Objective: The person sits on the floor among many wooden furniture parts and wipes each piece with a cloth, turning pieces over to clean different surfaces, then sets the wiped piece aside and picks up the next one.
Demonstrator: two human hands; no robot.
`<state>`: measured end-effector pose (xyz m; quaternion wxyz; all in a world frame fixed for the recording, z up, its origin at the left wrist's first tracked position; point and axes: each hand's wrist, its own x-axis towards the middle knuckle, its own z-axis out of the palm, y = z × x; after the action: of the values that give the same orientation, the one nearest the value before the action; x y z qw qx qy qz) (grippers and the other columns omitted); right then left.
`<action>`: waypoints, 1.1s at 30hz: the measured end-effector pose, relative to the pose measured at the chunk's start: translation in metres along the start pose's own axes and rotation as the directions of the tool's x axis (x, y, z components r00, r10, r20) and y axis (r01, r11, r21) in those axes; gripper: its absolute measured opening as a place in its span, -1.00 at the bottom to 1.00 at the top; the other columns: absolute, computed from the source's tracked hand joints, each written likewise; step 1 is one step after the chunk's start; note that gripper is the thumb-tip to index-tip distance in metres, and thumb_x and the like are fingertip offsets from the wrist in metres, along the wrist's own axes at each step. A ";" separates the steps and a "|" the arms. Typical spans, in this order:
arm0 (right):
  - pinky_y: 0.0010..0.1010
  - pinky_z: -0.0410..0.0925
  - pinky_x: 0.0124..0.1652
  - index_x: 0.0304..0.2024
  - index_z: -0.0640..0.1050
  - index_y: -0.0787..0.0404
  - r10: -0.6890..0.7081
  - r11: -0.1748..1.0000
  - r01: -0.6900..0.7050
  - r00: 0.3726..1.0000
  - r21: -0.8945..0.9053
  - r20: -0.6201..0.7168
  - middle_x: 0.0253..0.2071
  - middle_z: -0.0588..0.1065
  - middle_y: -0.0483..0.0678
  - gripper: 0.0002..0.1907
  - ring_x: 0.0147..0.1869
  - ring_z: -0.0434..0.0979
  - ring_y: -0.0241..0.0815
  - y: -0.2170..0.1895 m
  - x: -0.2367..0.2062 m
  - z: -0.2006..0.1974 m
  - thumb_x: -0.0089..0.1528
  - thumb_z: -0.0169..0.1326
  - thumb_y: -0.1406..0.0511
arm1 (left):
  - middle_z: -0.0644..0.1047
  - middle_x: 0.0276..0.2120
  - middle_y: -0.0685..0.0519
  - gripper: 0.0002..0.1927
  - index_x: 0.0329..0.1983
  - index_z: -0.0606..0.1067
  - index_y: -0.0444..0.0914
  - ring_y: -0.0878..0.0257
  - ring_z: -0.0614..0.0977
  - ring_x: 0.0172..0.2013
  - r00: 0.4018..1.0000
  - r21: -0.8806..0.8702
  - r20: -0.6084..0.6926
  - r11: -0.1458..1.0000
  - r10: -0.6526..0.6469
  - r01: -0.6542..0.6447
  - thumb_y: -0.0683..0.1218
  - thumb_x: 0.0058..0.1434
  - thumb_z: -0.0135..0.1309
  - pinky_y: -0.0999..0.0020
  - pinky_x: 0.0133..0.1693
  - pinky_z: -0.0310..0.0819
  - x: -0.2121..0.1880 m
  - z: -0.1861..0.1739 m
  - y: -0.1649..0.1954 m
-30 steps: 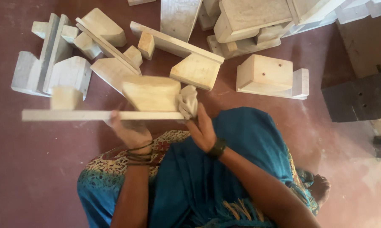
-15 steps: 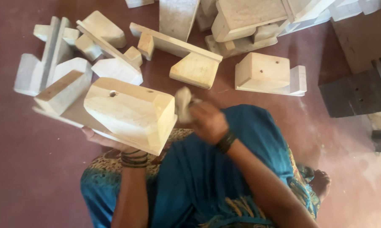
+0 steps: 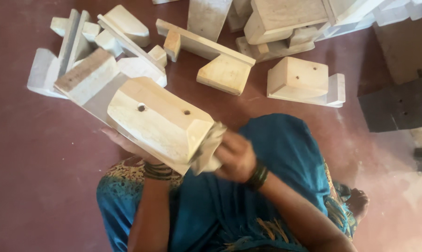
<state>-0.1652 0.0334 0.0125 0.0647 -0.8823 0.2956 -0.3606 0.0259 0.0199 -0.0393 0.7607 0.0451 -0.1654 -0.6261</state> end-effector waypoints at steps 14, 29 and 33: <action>-0.44 0.42 -0.17 0.17 0.46 0.38 0.495 0.730 -0.504 0.856 0.462 0.151 -0.14 0.54 0.04 -0.66 -0.18 0.55 -0.30 -0.040 0.032 -0.040 0.35 0.01 0.40 | 0.24 0.36 -0.28 -0.03 0.51 0.02 -0.26 -0.04 0.50 0.18 0.996 -0.011 -0.005 0.996 0.084 -0.084 0.41 0.28 0.00 0.01 0.12 0.53 0.022 0.013 -0.006; -0.37 0.29 0.22 0.00 0.41 0.39 0.313 0.710 -0.297 0.945 0.638 0.092 0.23 0.38 0.12 -0.79 0.27 0.41 -0.10 -0.034 0.062 -0.070 0.31 -0.05 0.44 | 0.18 0.44 -0.34 0.07 0.61 -0.08 -0.26 -0.05 0.48 0.18 0.994 -0.147 0.067 0.985 -0.083 0.092 0.42 0.28 0.00 0.02 0.15 0.50 -0.002 0.013 -0.007; -0.36 0.34 0.15 0.02 0.39 0.37 0.394 0.691 -0.437 0.896 0.576 0.206 0.13 0.44 0.11 -0.76 0.15 0.47 -0.15 -0.027 0.024 -0.060 0.29 -0.06 0.46 | 0.16 0.46 -0.36 0.10 0.63 -0.11 -0.26 -0.06 0.48 0.19 0.995 -0.168 0.072 0.982 -0.076 0.087 0.43 0.28 0.00 0.03 0.16 0.49 0.005 0.015 -0.009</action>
<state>-0.1797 0.0476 0.0793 0.4344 -0.7349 0.3530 -0.3829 0.0134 0.0153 -0.0273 0.7296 -0.0340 -0.1339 -0.6697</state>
